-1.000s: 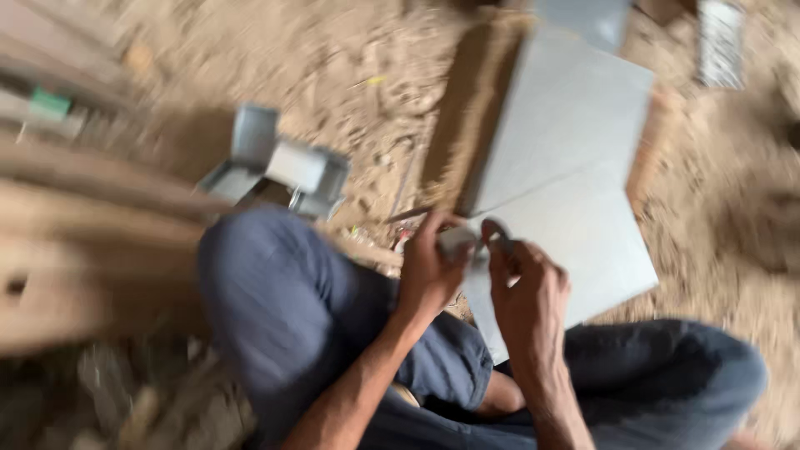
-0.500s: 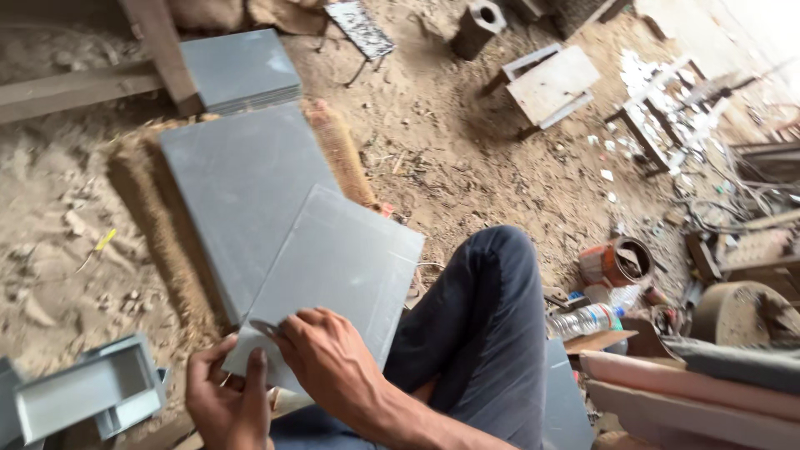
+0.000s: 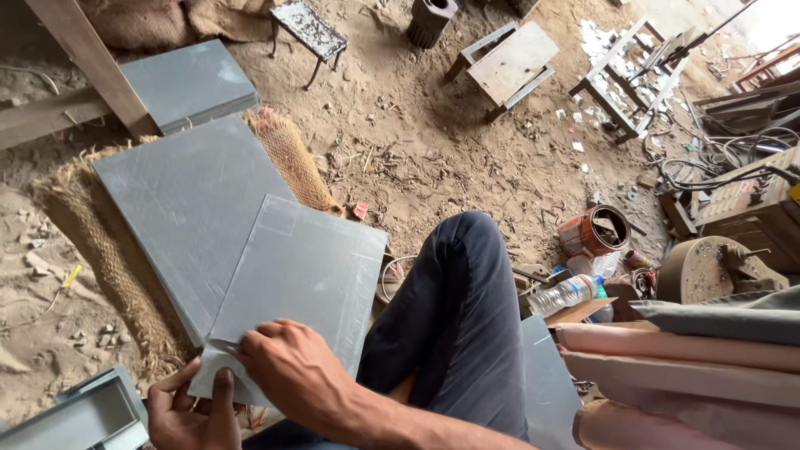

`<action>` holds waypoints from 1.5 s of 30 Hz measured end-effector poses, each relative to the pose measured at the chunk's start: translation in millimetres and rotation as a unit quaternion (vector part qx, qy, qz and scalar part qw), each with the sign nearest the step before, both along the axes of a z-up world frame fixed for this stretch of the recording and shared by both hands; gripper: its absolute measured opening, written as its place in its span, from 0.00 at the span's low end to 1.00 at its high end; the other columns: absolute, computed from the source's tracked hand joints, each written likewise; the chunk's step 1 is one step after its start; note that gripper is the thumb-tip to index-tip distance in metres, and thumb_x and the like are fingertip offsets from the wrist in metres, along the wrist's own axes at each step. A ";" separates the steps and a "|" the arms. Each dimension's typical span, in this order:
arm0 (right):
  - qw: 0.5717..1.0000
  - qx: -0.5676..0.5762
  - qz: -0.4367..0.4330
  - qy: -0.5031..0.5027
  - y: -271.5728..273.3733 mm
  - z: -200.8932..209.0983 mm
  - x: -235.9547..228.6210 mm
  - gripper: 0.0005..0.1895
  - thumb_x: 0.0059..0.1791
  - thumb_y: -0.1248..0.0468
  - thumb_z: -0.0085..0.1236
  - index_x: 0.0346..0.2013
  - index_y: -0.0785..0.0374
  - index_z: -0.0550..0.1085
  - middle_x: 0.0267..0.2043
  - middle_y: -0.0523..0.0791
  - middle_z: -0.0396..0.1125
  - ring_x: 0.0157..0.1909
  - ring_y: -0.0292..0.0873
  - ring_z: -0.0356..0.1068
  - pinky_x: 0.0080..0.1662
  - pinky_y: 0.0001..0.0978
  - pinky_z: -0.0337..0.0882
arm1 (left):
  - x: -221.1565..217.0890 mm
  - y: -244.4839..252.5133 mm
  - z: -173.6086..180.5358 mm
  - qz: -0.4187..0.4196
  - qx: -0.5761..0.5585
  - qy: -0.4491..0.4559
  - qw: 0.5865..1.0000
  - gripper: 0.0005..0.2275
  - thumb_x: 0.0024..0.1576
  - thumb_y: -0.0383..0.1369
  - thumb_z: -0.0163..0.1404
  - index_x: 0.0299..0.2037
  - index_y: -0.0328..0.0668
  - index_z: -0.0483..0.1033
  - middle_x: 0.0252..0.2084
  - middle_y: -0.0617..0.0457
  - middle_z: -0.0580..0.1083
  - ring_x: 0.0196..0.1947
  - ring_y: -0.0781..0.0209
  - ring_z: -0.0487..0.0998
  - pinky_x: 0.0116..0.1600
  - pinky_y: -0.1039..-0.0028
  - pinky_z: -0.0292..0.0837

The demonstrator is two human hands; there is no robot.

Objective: The person sits on the ground and uses a small abrasive pad to rub the surface of a rectangular metal sheet. The person repeatedly rubs different areas of the sheet, turning it over to work on both sides, and occasionally pauses to inspect the surface.

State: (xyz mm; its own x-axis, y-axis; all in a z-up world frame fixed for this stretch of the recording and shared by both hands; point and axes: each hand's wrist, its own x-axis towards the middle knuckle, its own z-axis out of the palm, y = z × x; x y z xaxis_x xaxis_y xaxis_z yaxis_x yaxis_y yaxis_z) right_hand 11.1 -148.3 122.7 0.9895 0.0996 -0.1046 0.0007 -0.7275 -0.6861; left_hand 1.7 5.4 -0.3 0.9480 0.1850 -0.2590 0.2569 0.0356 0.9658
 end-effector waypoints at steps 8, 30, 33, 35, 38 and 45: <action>0.997 0.027 -0.022 -0.075 1.0 1.0 -3.2 0.06 0.50 0.69 0.56 0.38 0.72 0.75 0.38 0.57 0.72 0.42 0.58 0.73 0.44 0.47 0.73 | 3.0 22.3 -64.7 -0.026 -0.002 -0.080 0.996 0.19 0.58 0.17 0.57 0.55 0.21 0.61 0.49 0.24 0.73 0.53 0.41 0.80 0.54 0.60 0.82; 0.997 0.008 -0.014 -0.069 10.6 -9.7 12.2 0.06 0.52 0.67 0.55 0.35 0.70 0.73 0.35 0.53 0.69 0.39 0.55 0.72 0.43 0.46 0.73 | -0.4 -6.3 -4.5 0.028 0.032 -0.040 0.998 0.18 0.56 0.16 0.56 0.55 0.28 0.66 0.53 0.33 0.74 0.44 0.55 0.79 0.39 0.76 0.76; 0.995 0.022 -0.022 -0.096 2.5 -5.1 1.8 0.04 0.50 0.68 0.56 0.34 0.69 0.73 0.34 0.53 0.70 0.40 0.57 0.72 0.44 0.48 0.73 | -4.7 -15.6 13.8 0.047 -0.046 -0.022 0.998 0.16 0.56 0.17 0.56 0.52 0.31 0.67 0.55 0.39 0.74 0.44 0.60 0.79 0.43 0.77 0.78; 0.995 0.017 -0.028 -0.099 -5.7 -0.5 -8.6 0.04 0.49 0.68 0.55 0.34 0.68 0.73 0.34 0.53 0.70 0.41 0.57 0.72 0.44 0.48 0.73 | -5.4 -20.8 27.3 0.067 -0.054 0.055 0.995 0.16 0.54 0.18 0.56 0.50 0.33 0.67 0.52 0.43 0.75 0.36 0.58 0.78 0.34 0.72 0.76; 0.997 0.036 -0.059 -0.035 -11.1 3.8 -15.6 0.07 0.52 0.65 0.56 0.33 0.68 0.74 0.34 0.53 0.71 0.38 0.57 0.72 0.40 0.47 0.73 | -3.3 -24.0 45.4 0.052 -0.061 0.044 0.996 0.14 0.58 0.19 0.55 0.53 0.34 0.69 0.45 0.40 0.74 0.35 0.62 0.76 0.37 0.74 0.75; 0.995 -0.010 -0.029 -0.092 8.0 -10.5 10.4 0.08 0.51 0.65 0.57 0.33 0.68 0.73 0.33 0.53 0.70 0.36 0.58 0.71 0.39 0.49 0.71 | 3.0 -25.2 64.6 0.037 -0.030 0.085 0.995 0.14 0.56 0.21 0.55 0.51 0.36 0.70 0.41 0.51 0.72 0.26 0.66 0.68 0.27 0.74 0.70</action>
State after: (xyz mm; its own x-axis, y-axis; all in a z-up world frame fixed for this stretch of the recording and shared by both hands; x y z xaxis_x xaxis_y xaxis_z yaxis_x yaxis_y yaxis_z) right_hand 21.5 -140.3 112.2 0.9961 0.0407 0.0783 0.0825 -0.7435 -0.6636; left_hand 4.7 -19.8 64.3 0.8739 0.2326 -0.4269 0.4105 0.1173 0.9043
